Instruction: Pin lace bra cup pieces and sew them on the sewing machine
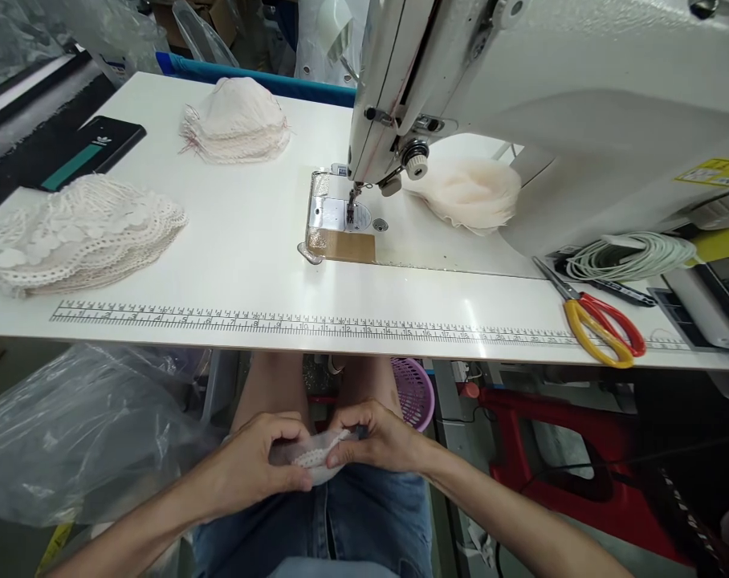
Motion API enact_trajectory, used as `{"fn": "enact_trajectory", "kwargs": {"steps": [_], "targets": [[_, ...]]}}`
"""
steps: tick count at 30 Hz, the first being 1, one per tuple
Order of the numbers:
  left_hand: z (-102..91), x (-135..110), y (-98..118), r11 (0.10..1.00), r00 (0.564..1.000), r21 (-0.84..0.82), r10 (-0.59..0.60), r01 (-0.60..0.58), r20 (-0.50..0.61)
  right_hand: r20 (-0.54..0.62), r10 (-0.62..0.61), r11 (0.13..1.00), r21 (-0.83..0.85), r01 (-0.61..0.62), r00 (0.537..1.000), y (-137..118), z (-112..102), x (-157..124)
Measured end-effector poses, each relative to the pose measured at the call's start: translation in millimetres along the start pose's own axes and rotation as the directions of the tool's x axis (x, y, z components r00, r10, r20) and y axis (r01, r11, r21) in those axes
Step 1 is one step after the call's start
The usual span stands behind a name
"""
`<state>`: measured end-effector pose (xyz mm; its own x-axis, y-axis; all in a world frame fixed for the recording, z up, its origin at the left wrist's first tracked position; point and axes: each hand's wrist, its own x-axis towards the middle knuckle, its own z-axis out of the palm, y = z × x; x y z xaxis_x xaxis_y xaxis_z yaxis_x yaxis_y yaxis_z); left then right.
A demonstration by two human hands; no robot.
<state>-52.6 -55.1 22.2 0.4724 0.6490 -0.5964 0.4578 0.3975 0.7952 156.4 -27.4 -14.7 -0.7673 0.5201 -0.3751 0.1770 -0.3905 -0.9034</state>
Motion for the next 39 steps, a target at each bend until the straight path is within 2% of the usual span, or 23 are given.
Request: {"fn": "enact_trajectory", "kwargs": {"steps": [4,8,11,18,25,32,39], "targets": [[-3.5,-3.5,-6.0,1.000,1.000,-0.012,-0.023,0.023,0.016,-0.009,0.035,0.992,0.119,-0.034,0.999,4.0,-2.4,1.7],[-6.6,-8.0,-10.8,0.996,0.999,-0.091,0.004,-0.001,0.034,-0.020,0.087,0.978,0.191,-0.082,0.996,7.3,-4.7,1.9],[-8.9,-9.9,-11.9,0.992,0.996,-0.101,-0.062,0.069,0.068,-0.021,0.109,0.971,0.215,-0.102,0.994,8.3,-5.8,1.8],[-14.1,-10.6,-18.1,0.954,0.978,-0.237,-0.152,0.183,0.142,-0.046,0.162,0.963,0.228,-0.147,0.986,10.4,-11.3,0.6],[-17.4,-12.8,-19.0,0.932,0.980,-0.319,-0.133,0.175,0.148,-0.047,0.231,0.939,0.274,-0.209,0.972,14.0,-13.9,0.0],[-21.3,-19.0,-16.0,0.906,0.975,-0.367,-0.163,0.210,0.154,-0.053,0.241,0.934,0.283,-0.216,0.969,12.5,-12.3,2.4],[-23.7,-24.0,-18.5,0.907,0.974,-0.380,-0.114,0.183,0.198,-0.037,0.206,0.948,0.254,-0.190,0.978,14.4,-12.3,2.2]]}}
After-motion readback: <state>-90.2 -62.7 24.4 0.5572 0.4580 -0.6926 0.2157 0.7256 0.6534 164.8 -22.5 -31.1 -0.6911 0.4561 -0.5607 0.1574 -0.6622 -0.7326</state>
